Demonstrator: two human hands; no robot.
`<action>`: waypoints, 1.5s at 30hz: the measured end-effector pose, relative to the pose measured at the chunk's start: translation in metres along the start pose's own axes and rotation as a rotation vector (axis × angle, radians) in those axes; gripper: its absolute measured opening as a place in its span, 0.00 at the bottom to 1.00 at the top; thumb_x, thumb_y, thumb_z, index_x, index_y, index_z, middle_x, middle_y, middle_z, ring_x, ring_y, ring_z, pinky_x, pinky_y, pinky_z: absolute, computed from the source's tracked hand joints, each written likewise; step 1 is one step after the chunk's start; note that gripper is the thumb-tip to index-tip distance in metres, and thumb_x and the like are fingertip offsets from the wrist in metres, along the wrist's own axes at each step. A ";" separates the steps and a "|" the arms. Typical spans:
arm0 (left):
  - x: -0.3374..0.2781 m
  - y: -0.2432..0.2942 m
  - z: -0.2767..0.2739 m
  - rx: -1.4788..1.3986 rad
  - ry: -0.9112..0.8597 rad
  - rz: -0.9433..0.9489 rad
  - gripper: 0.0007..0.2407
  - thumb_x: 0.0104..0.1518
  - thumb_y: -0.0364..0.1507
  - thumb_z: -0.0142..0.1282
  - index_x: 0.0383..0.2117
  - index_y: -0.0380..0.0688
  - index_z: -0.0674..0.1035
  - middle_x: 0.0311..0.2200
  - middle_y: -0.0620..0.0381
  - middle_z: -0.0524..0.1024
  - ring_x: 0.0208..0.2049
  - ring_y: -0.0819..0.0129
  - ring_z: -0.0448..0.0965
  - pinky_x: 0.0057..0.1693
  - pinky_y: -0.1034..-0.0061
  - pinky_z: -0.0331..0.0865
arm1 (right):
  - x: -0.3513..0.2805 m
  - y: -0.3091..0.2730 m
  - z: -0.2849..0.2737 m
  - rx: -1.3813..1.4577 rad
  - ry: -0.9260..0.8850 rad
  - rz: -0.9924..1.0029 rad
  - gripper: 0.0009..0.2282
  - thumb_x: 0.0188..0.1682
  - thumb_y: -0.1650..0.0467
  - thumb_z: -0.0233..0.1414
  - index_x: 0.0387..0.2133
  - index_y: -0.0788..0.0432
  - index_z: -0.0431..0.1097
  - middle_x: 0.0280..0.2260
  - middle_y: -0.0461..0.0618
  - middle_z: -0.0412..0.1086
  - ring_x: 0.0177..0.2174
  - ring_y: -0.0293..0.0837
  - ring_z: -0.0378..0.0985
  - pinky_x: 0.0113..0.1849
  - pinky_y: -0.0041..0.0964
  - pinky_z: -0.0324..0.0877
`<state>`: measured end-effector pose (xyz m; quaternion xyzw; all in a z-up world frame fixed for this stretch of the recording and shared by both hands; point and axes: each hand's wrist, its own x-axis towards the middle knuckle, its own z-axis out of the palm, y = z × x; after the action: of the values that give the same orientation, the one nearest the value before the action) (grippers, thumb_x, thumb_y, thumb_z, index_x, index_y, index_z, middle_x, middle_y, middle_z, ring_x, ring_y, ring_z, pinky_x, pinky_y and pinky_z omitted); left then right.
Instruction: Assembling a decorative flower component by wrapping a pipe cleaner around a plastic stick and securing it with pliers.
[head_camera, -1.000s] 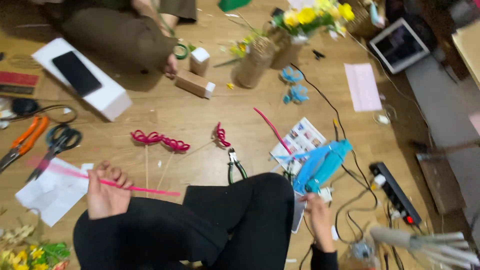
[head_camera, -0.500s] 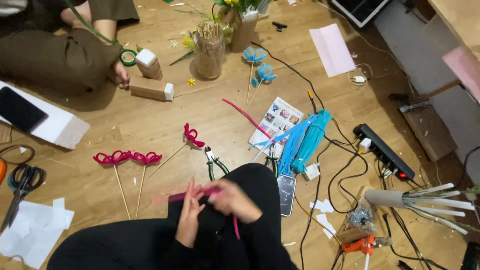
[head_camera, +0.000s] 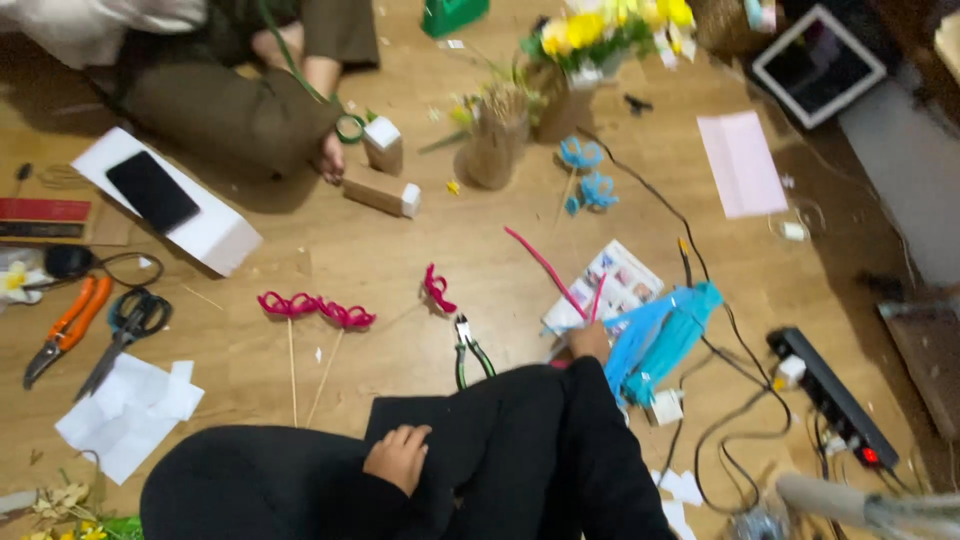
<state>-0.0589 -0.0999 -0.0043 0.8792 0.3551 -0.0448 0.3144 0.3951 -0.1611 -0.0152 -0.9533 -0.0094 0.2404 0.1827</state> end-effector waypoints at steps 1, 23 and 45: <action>-0.003 0.005 -0.005 0.069 -0.047 -0.012 0.15 0.65 0.37 0.45 0.58 0.63 0.73 0.49 0.64 0.73 0.47 0.58 0.74 0.47 0.57 0.72 | -0.010 -0.005 -0.005 -0.082 -0.011 -0.017 0.24 0.42 0.66 0.52 0.52 0.62 0.66 0.54 0.64 0.70 0.53 0.65 0.73 0.52 0.56 0.69; -0.022 0.014 -0.130 -1.484 -0.193 -0.223 0.33 0.61 0.53 0.25 0.58 0.44 0.77 0.04 0.59 0.61 0.05 0.72 0.58 0.18 0.80 0.50 | -0.393 -0.073 -0.052 -0.099 -0.538 -1.496 0.07 0.50 0.71 0.55 0.40 0.57 0.77 0.39 0.54 0.79 0.37 0.53 0.82 0.39 0.44 0.72; -0.140 -0.076 -0.151 -1.545 -0.798 -0.131 0.33 0.65 0.24 0.52 0.75 0.55 0.50 0.56 0.42 0.76 0.22 0.69 0.79 0.23 0.85 0.74 | -0.456 -0.099 -0.115 0.094 -0.506 -1.382 0.14 0.58 0.63 0.40 0.40 0.59 0.71 0.32 0.47 0.67 0.32 0.45 0.73 0.37 0.37 0.65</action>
<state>-0.2344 -0.0536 0.1190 0.3165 0.1992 -0.1142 0.9204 0.0521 -0.1569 0.3208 -0.6364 -0.6392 0.2834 0.3256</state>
